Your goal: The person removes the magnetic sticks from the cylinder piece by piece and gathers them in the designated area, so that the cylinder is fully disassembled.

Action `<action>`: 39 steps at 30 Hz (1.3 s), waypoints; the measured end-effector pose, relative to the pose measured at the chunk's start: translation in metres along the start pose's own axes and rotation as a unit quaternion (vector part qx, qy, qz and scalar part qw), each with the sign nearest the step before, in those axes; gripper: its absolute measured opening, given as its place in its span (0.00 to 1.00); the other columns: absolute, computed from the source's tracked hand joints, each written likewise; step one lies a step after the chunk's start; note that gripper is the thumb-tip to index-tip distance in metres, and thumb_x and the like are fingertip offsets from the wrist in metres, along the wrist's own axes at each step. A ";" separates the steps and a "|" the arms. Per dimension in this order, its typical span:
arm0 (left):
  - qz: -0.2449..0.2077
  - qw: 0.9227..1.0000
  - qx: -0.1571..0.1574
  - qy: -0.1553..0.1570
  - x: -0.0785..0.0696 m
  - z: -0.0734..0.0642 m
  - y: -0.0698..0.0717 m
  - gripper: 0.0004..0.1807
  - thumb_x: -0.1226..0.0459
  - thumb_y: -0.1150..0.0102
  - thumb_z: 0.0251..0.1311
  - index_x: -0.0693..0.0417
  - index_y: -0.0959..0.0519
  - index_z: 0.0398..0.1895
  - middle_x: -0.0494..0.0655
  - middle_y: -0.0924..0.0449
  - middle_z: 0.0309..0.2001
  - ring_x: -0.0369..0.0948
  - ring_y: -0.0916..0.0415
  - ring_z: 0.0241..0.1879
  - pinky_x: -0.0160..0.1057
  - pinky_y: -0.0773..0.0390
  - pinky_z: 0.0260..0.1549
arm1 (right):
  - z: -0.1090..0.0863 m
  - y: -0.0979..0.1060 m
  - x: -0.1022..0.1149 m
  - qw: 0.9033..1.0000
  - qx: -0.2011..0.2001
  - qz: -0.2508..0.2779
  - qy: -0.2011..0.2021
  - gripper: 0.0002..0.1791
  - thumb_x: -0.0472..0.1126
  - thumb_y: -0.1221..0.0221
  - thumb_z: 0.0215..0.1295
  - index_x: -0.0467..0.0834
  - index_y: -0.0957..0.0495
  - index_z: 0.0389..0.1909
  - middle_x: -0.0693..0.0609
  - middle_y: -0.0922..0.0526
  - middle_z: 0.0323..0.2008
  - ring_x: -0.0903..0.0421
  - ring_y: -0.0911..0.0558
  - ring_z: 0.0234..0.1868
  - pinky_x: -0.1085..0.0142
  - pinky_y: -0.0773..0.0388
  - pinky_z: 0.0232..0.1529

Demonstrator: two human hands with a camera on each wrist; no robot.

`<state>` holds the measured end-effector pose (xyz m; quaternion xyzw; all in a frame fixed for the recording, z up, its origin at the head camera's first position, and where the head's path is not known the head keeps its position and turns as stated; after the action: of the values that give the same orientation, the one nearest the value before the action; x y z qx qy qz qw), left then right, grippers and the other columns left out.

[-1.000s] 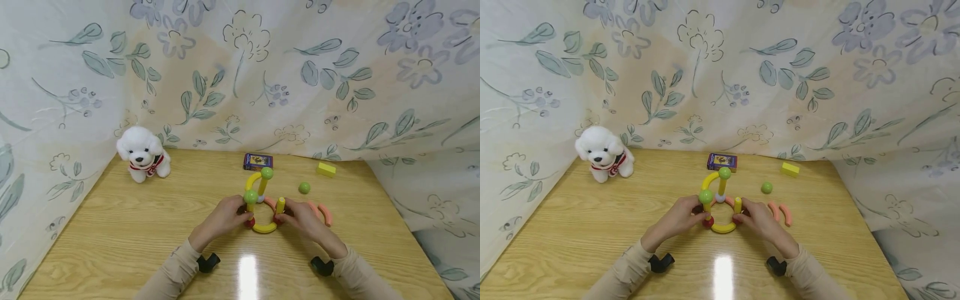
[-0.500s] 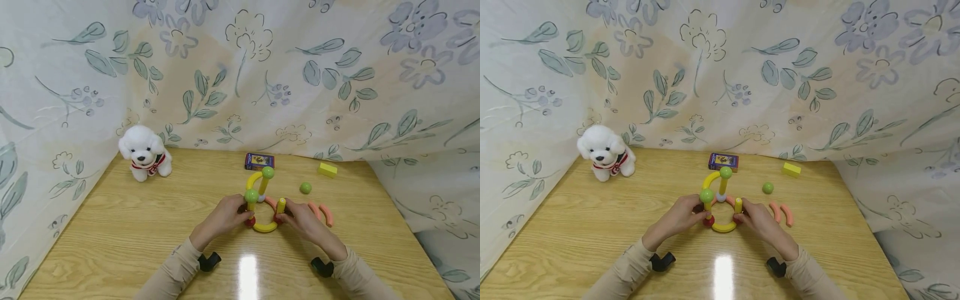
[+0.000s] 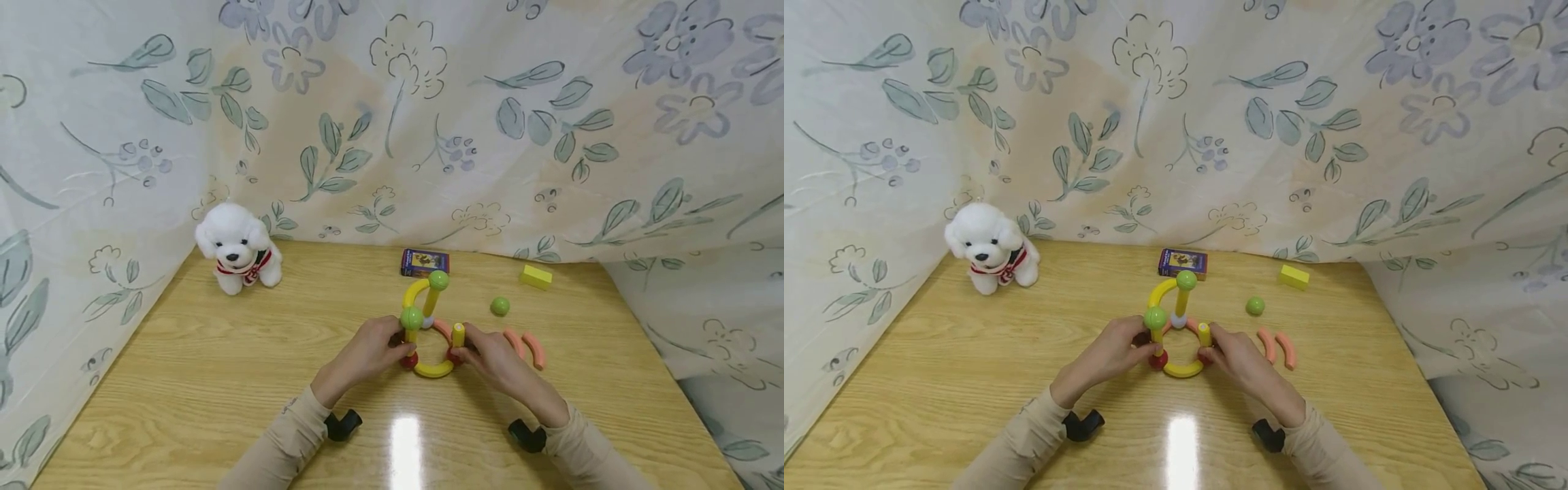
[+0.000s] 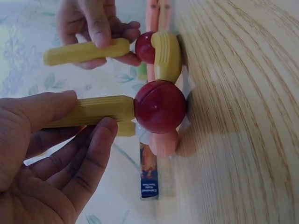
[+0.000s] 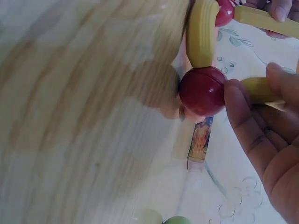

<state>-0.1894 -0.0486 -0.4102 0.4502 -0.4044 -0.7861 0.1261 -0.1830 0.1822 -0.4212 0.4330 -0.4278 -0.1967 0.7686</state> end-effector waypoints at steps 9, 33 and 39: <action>0.003 1.000 0.021 0.016 -0.002 0.006 -0.005 0.05 0.63 0.36 0.61 0.54 0.21 0.32 0.43 0.21 0.29 0.33 0.30 0.28 0.29 0.28 0.27 | -0.026 0.068 -0.079 0.979 -0.078 -0.186 -0.038 0.15 0.28 0.31 0.51 0.34 0.21 0.41 0.43 0.21 0.35 0.55 0.24 0.27 0.61 0.25 0.27; -0.026 0.997 0.041 0.061 0.002 0.005 -0.001 0.06 0.61 0.36 0.62 0.53 0.21 0.34 0.44 0.19 0.33 0.34 0.25 0.31 0.30 0.25 0.30 | -0.037 0.076 -0.107 0.962 -0.045 -0.267 -0.036 0.16 0.22 0.34 0.49 0.31 0.19 0.41 0.38 0.19 0.33 0.42 0.19 0.33 0.49 0.21 0.35; -0.039 0.993 0.063 0.090 0.006 0.004 -0.007 0.08 0.58 0.36 0.62 0.53 0.20 0.35 0.43 0.18 0.34 0.35 0.25 0.32 0.31 0.25 0.31 | -0.005 0.027 -0.052 0.990 0.002 -0.118 0.072 0.18 0.23 0.42 0.57 0.36 0.19 0.48 0.43 0.16 0.48 0.46 0.17 0.48 0.51 0.20 0.48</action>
<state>-0.1947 -0.0454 -0.4186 0.5418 -0.4227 -0.7191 0.1029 -0.2102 0.2346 -0.4254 0.4952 -0.3176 -0.2538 0.7678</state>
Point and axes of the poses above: each hand's wrist, its own z-axis towards the middle knuckle, its own y-axis out of the back of the hand, x = y × z, the point moved 3 cm from there along z, towards the middle knuckle
